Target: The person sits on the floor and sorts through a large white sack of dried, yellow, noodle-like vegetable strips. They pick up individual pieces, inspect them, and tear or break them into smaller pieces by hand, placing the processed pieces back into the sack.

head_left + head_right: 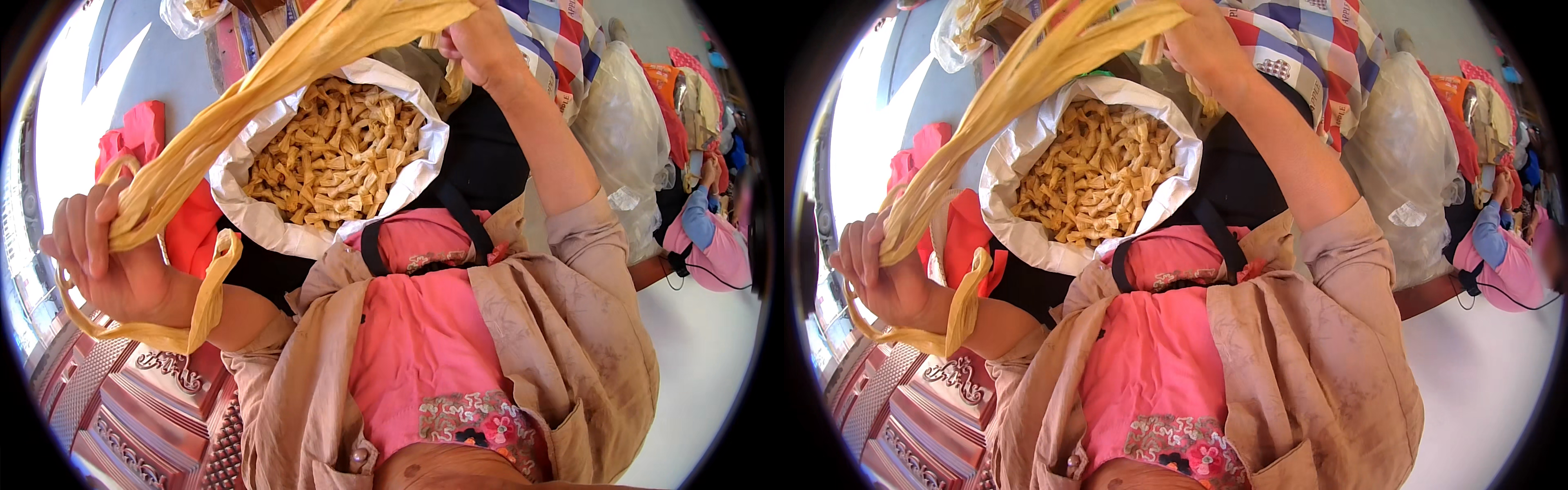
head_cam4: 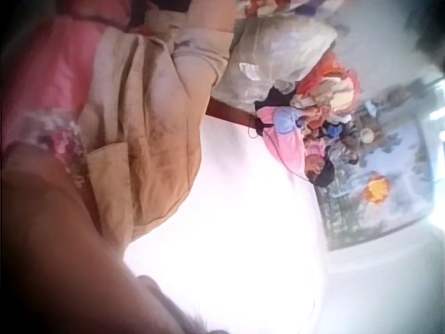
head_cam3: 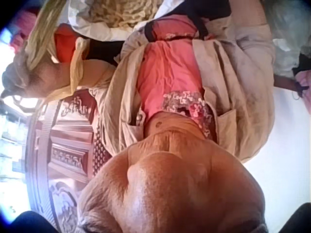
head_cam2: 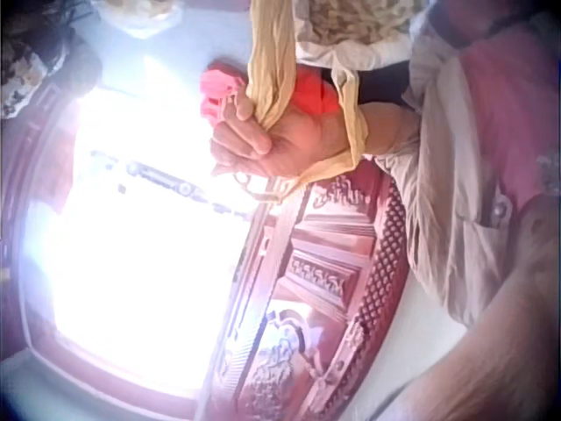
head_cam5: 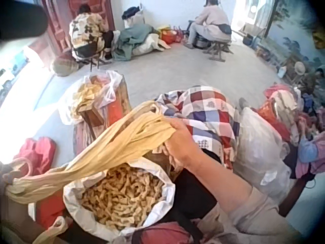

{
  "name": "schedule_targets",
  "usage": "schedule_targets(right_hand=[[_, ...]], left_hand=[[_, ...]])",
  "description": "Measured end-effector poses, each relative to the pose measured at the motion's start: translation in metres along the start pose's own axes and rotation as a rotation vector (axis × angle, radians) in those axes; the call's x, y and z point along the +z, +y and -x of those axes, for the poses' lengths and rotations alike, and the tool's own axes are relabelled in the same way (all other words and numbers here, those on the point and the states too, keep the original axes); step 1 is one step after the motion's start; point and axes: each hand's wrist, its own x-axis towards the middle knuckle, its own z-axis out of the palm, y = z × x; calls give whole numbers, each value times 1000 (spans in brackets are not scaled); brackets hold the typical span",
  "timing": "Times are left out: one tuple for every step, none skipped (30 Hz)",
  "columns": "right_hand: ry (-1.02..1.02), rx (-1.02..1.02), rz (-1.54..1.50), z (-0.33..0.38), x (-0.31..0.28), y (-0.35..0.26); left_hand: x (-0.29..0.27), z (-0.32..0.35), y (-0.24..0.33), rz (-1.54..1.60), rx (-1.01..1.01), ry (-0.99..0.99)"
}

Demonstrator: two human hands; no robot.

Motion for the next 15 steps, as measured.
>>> schedule_targets(right_hand=[[-43, -43, -92, -3, 9, -10], [-85, -85, -186, -1, 19, -31], [-133, -117, -296, -1, 32, -53], [-124, -221, -209, 6, 53, -85], [-71, -321, -88, 16, 68, -120], [-156, -380, -3, 12, 71, -124], [-248, -442, 87, 5, 74, -128], [-335, -509, 193, -3, 76, -136], [-420, -570, 304, -9, 77, -144], [-518, -606, 320, -17, 92, -131], [-546, -628, 419, -13, 92, -128], [-504, -596, 500, 7, 75, -103], [-462, -560, 569, 22, 57, -80], [-441, -469, 560, 29, 43, -65], [-416, -380, 552, 34, 27, -53]], left_hand=[[7, 5, 4, -19, 34, -53], [11, 12, 8, -35, 62, -61], [12, 18, 10, -67, 89, -59], [13, 25, 12, -87, 122, -70], [8, 22, 7, -53, 114, -69], [7, 23, 1, -46, 117, -71], [5, 25, -5, -40, 128, -78], [0, 24, -13, -158, 203, -24], [-7, 22, -27, -381, 221, -25], [-3, 34, -30, -639, 258, -5], [-11, 37, -45, -808, 244, 3], [-13, 38, -59, -865, 187, 1], [-18, 41, -71, -929, 124, 8], [-31, 44, -81, -1115, 138, 68], [-46, 44, -92, -1299, 148, 125]])
